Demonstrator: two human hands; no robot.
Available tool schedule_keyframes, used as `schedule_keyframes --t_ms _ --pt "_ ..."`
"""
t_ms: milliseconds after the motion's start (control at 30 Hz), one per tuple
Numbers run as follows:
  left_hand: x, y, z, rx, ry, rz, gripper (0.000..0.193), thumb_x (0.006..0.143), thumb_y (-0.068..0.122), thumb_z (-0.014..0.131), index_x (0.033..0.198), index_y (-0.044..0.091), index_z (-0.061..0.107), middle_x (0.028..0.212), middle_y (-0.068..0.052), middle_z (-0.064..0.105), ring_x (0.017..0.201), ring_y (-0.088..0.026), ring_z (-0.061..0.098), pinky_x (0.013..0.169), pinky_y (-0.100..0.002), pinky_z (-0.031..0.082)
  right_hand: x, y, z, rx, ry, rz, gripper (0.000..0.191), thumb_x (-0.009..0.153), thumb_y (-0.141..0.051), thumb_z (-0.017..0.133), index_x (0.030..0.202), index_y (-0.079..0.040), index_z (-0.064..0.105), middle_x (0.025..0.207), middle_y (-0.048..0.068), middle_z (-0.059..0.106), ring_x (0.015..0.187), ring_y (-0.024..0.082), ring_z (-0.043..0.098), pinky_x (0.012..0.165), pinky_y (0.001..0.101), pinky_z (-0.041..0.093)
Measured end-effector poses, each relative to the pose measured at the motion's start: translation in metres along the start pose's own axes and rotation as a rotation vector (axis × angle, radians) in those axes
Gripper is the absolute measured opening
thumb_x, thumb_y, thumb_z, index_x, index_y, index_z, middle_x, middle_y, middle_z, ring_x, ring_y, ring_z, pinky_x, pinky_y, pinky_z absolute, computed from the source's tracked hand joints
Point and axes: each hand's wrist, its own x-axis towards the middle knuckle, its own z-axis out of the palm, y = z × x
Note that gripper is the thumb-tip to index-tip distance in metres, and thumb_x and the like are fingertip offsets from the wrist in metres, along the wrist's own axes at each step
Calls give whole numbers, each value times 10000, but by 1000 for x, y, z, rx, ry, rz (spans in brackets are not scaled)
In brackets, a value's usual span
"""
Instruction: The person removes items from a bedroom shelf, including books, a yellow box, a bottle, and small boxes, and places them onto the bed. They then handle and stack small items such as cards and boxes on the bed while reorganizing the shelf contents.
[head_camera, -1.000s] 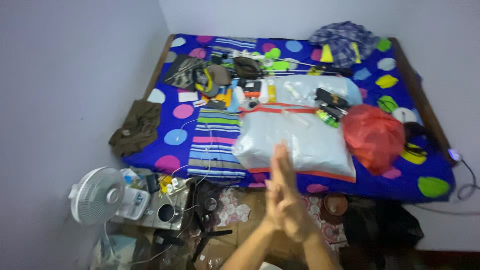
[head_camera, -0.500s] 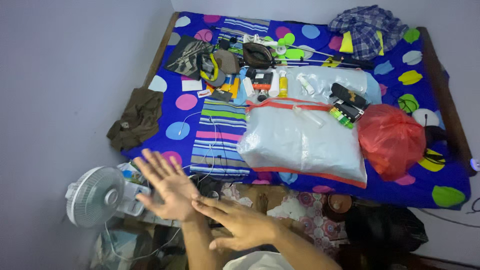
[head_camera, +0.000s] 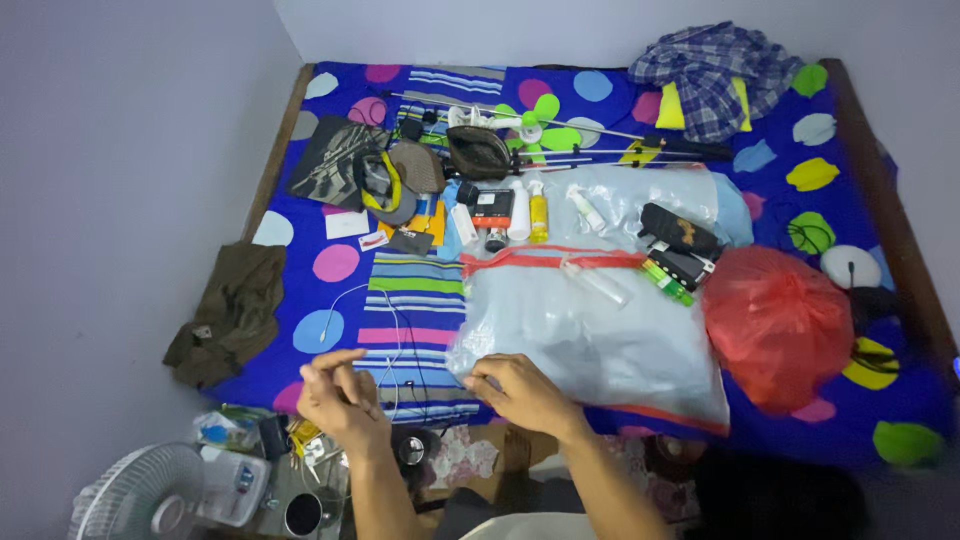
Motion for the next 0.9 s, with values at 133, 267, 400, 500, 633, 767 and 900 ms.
schedule_keyframes --t_ms 133,267,400,500,633,767,900 --pt "9 -19 4 3 -133 10 779 1091 601 335 996 -96 671 527 59 317 436 -48 252 412 -235 179 23 -4 -11 99 -53 83 272 972 -195 653 828 31 611 716 176 643 662 354 650 645 422 497" --pt "28 -25 -1 11 -137 7 836 1085 635 313 1047 -118 674 573 63 304 518 -55 243 504 -259 169 42 -2 -10 64 -77 -23 342 968 -198 685 752 36 559 649 181 565 600 351 548 583 424 450" --pt "42 -21 -11 113 -118 102 805 1114 593 310 1002 -111 684 586 67 300 531 -56 251 524 -271 173 64 6 7 81 -107 66 440 942 -231 737 672 28 504 554 155 440 520 247 396 505 409 390" --pt "49 -7 -27 162 -46 76 670 1131 465 364 979 -100 691 615 70 290 548 -49 248 529 -266 181 77 8 26 89 -122 67 489 906 -242 771 633 14 457 522 115 390 506 179 337 472 384 365" --pt "64 9 -48 243 114 69 452 1124 253 482 886 -81 670 604 62 322 531 -40 278 503 -260 228 92 -1 47 64 -145 79 514 894 -255 791 621 -9 432 520 82 385 534 123 339 468 349 377" --pt "74 23 -72 222 129 160 411 1147 220 539 873 -66 651 618 88 305 545 -20 295 627 -278 485 111 -14 61 62 -112 91 507 904 -258 786 627 -1 448 540 78 374 548 124 331 479 359 356" --pt "79 29 -93 256 231 43 410 1090 241 525 867 -66 680 574 71 348 508 -16 269 473 -248 203 125 -17 68 33 -83 109 406 899 -265 768 663 0 572 539 68 503 536 111 421 501 334 425"
